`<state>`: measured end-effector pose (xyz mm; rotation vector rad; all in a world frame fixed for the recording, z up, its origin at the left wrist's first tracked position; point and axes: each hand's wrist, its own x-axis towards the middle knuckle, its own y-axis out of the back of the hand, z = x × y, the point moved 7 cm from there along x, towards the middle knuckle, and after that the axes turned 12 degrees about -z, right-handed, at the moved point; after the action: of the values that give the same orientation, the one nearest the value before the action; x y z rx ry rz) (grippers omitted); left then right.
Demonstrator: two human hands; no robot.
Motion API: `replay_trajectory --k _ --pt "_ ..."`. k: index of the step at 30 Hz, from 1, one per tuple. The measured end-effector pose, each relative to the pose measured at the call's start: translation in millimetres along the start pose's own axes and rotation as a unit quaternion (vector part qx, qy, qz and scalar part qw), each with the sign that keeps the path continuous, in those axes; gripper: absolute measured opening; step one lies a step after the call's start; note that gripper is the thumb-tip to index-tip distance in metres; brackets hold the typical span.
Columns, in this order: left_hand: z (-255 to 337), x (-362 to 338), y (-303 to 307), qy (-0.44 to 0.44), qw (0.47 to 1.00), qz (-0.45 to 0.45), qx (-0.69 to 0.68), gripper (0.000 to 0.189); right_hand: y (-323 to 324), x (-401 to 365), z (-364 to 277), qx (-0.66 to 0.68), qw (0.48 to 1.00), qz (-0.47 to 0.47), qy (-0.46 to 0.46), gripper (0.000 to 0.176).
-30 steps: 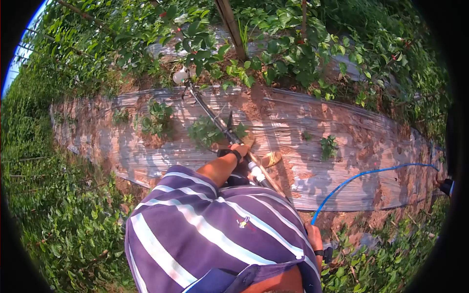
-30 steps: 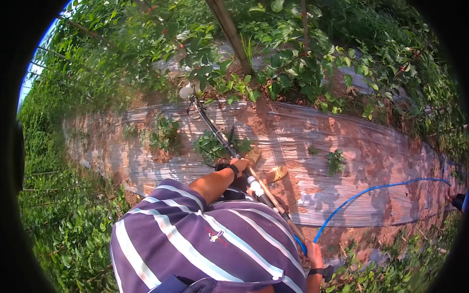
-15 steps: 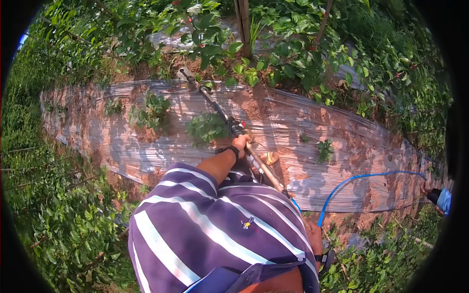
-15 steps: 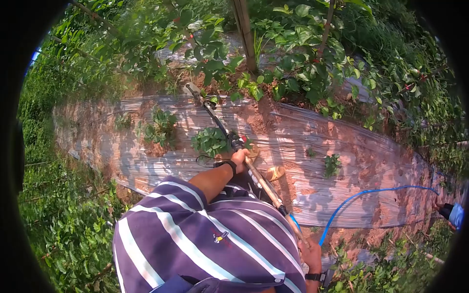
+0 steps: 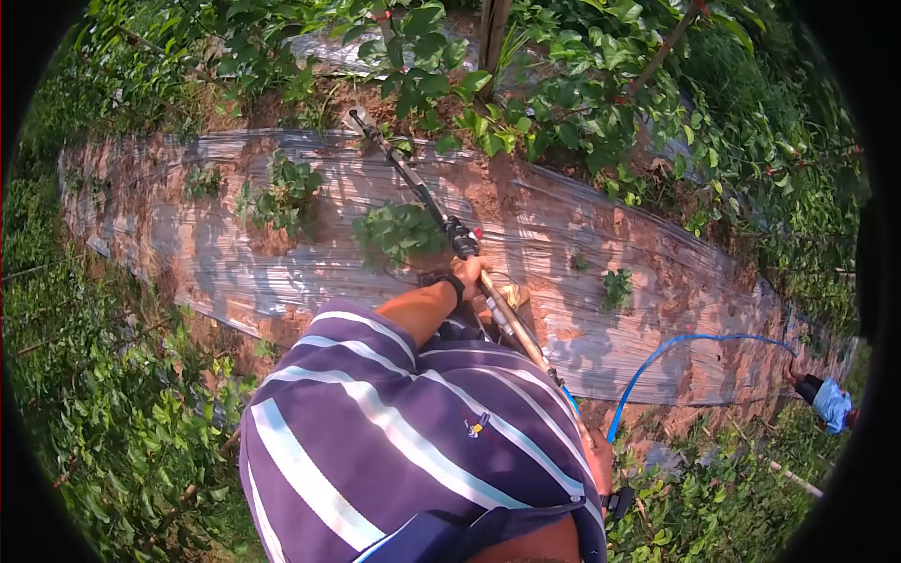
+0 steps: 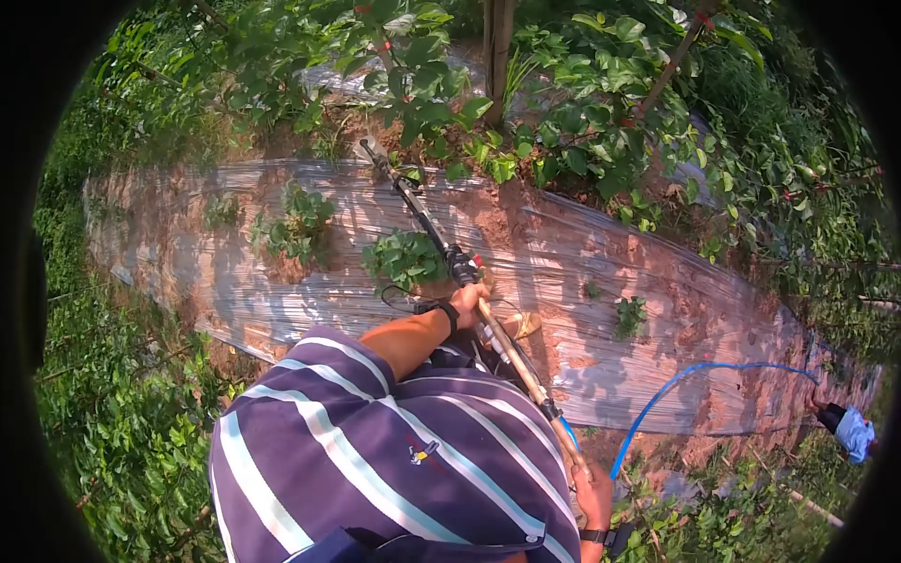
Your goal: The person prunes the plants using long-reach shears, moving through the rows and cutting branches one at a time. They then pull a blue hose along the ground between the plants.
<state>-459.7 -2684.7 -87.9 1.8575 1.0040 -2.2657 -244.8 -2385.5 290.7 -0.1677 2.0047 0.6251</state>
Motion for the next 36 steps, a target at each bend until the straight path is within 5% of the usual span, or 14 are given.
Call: replay_trajectory --k 7,16,25,32,34,36 --pt "13.5 -24.8 -4.9 -0.011 1.000 -0.015 0.011 0.007 -16.7 5.2 26.3 -0.123 0.986 0.039 0.101 0.027" --pt "1.9 0.8 15.5 0.012 0.999 -0.027 0.032 0.009 -23.1 -2.0 22.2 -0.012 1.000 0.018 0.023 0.029" --pt "3.9 -24.8 -2.8 0.039 0.999 -0.007 0.035 0.011 -23.0 6.6 38.0 -0.076 0.994 0.027 0.075 0.027" --pt "-10.8 7.6 27.6 0.015 0.997 -0.003 0.073 0.011 -47.8 26.3 122.9 -0.010 0.997 0.030 0.075 0.017" --pt "-14.1 11.2 29.2 -0.004 0.998 -0.008 0.060 0.011 -57.4 39.5 173.4 0.046 0.999 0.015 0.005 0.018" --pt "-16.3 15.3 33.6 -0.012 0.997 0.008 0.075 0.012 -49.8 35.3 149.3 -0.009 1.000 0.006 0.027 0.017"
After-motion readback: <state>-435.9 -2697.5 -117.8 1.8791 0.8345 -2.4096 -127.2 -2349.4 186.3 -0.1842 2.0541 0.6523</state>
